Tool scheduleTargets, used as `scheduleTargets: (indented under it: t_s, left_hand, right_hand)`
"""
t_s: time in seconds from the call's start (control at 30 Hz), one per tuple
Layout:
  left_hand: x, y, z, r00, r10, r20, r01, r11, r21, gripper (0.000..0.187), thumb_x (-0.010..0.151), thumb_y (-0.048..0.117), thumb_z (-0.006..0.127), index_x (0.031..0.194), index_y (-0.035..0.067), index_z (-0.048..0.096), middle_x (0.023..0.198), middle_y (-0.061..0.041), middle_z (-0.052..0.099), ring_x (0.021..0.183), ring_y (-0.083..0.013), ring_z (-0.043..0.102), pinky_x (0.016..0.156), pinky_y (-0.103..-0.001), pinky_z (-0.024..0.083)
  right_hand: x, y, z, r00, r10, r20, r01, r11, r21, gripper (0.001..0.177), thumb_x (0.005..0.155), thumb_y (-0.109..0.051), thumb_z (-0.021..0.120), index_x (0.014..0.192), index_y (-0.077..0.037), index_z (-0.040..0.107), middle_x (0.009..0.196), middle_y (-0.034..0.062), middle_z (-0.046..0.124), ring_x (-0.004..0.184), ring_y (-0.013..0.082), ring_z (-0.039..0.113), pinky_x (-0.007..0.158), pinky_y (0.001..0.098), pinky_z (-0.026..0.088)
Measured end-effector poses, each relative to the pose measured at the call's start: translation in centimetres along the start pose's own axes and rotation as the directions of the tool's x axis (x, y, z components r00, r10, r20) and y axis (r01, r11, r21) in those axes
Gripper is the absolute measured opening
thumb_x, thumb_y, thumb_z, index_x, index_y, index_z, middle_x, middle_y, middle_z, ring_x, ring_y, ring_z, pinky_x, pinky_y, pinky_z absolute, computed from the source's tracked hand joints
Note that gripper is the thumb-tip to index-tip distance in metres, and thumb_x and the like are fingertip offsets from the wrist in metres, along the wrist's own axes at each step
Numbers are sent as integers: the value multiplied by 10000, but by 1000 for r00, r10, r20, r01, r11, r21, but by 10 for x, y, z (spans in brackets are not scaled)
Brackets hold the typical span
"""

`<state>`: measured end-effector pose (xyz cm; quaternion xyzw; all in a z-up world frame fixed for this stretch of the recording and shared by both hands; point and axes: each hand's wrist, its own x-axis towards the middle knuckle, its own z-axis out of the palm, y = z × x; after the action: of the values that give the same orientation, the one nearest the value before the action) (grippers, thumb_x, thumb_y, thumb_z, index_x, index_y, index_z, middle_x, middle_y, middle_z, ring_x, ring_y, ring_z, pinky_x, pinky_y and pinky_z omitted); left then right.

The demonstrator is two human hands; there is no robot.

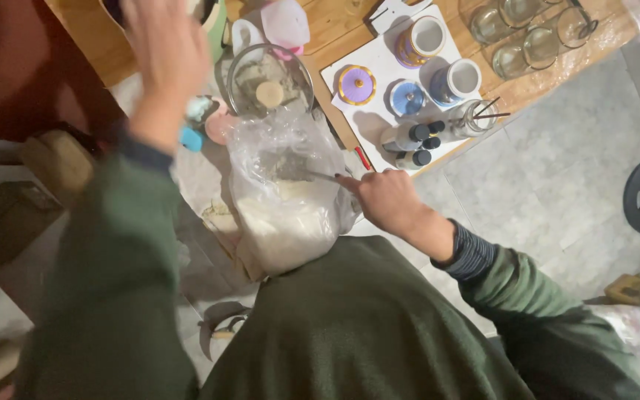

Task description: Cutting chunks of wax and placing them into a melting pot for candle production.

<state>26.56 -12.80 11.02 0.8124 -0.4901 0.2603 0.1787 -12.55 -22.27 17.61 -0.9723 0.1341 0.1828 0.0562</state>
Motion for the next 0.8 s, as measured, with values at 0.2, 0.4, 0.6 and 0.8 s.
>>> scheduleTargets:
  t_s: [0.2,0.4,0.6,0.8]
  left_hand:
    - [-148,137,-98,899,415,138,-260,762,-593,340,808,115,574,1094,-30,687,1050,-188,665,1058,-348,619,1046,-463,408]
    - [-192,119,-127,934,194,298,-27,874,-486,283,925,188,656,1092,-24,742,955,-144,620,1042,-328,586,1169,-526,378]
    - [-216,119,-129,914,140,381,80,859,-506,253,886,234,710,723,42,727,969,-150,641,1097,-341,581,1169,-559,361]
    - [-222,124,-142,958,-149,245,236,894,-381,153,765,179,747,715,40,708,1451,-206,593,1412,-398,461,1187,-615,300]
  right_hand:
    - [-8,-10,-6,995,-97,-7,96,994,-50,588,853,-105,576,1408,-295,615,865,107,702,672,301,716,571,442,562]
    - [-23,-24,-17,938,-235,256,276,951,-138,576,906,-103,559,1455,-277,563,844,87,729,748,284,730,631,419,571]
    - [19,-44,-41,951,-234,200,277,935,-223,592,897,-106,571,1473,-240,550,789,79,735,709,278,741,555,420,580]
    - [50,-68,-49,879,-433,201,476,828,-297,297,910,-163,584,1186,-92,668,762,102,740,715,305,744,566,438,574]
